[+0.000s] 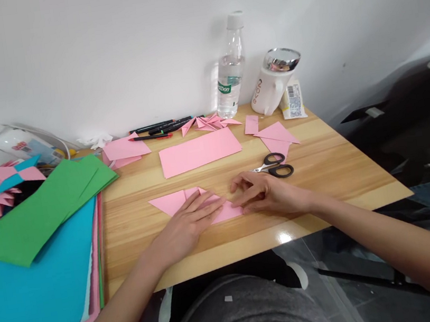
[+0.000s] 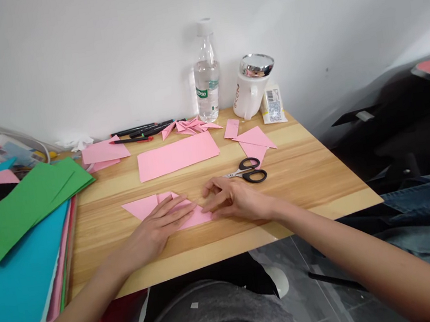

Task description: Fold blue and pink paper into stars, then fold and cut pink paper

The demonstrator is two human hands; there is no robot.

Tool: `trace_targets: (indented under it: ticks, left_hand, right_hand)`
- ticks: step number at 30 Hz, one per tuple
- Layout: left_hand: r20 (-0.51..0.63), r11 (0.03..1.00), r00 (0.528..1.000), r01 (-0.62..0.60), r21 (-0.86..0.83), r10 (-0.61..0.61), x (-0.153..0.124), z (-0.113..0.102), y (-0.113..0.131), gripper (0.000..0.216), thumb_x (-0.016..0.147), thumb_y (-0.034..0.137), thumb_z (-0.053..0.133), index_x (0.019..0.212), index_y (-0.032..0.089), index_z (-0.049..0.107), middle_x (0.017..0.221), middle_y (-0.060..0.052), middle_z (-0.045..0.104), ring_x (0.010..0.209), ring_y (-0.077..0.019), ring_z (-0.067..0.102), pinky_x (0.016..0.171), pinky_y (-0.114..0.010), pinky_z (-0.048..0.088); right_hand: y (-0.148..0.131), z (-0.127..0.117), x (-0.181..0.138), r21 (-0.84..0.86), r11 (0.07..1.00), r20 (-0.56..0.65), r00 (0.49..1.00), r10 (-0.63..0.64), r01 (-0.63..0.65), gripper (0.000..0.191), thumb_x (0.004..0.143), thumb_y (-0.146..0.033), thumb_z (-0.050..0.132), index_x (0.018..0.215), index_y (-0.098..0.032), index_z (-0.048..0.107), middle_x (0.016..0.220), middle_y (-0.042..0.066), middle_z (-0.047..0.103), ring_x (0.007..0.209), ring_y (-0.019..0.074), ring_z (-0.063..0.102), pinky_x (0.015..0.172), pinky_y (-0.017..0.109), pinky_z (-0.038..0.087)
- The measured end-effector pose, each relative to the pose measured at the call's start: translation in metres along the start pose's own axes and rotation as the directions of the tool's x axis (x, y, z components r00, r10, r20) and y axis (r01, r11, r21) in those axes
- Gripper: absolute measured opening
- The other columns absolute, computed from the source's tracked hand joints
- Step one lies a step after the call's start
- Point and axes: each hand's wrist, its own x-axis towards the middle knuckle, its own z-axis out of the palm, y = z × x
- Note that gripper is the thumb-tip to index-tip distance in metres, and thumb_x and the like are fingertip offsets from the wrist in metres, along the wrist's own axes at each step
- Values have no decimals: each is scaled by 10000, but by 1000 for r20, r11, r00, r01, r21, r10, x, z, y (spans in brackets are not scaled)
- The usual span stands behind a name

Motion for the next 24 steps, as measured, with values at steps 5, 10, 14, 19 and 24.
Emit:
trace_targets:
  ticks: [5, 10, 14, 19, 24]
  left_hand:
    - [-2, 1000, 1000, -2, 10, 2, 0, 1, 0, 537, 896, 55, 317, 1411, 191, 256, 1428, -46, 392, 1376, -208, 183, 1114, -506, 207]
    - [-6, 1000, 1000, -4, 27, 4, -1, 3, -1, 546, 895, 51, 306, 1416, 202, 241, 1428, -45, 390, 1375, -214, 185, 1109, -516, 212]
    - [-1, 999, 1000, -13, 51, 13, -2, 3, -2, 540, 897, 58, 311, 1416, 191, 240, 1433, -54, 380, 1377, -217, 175, 1112, -515, 205]
    - [4, 998, 1000, -19, 63, 19, -1, 2, -1, 554, 891, 44, 303, 1420, 191, 226, 1436, -59, 374, 1381, -211, 162, 1114, -508, 202]
    - [5, 997, 1000, -17, 70, 17, -2, 2, -1, 551, 885, 33, 292, 1412, 188, 249, 1436, -57, 374, 1381, -213, 157, 1114, -507, 205]
  right_hand:
    - [0, 0, 0, -5, 1000, -2, 1000, -11, 11, 207, 814, -305, 628, 1007, -297, 701, 1076, 44, 535, 837, 136, 526, 765, 285, 464]
    - [0, -1, 0, -5, 1000, 5, 1000, -7, 7, 210, 813, -320, 624, 1007, -302, 701, 1083, 43, 539, 847, 142, 525, 763, 284, 469]
    - [-2, -1, 1, 1, 1000, 0, 1000, 4, -4, 205, 813, -316, 626, 1002, -299, 703, 1077, 42, 539, 835, 136, 527, 756, 279, 468]
    - [-3, -3, 0, 28, 999, 12, 1000, 20, -20, 193, 813, -306, 625, 986, -289, 710, 1081, 44, 533, 836, 134, 523, 770, 284, 463]
    - [1, -5, 1, 94, 995, 45, 999, 31, -35, 182, 821, -278, 609, 968, -286, 715, 1107, 40, 526, 821, 124, 525, 721, 258, 472]
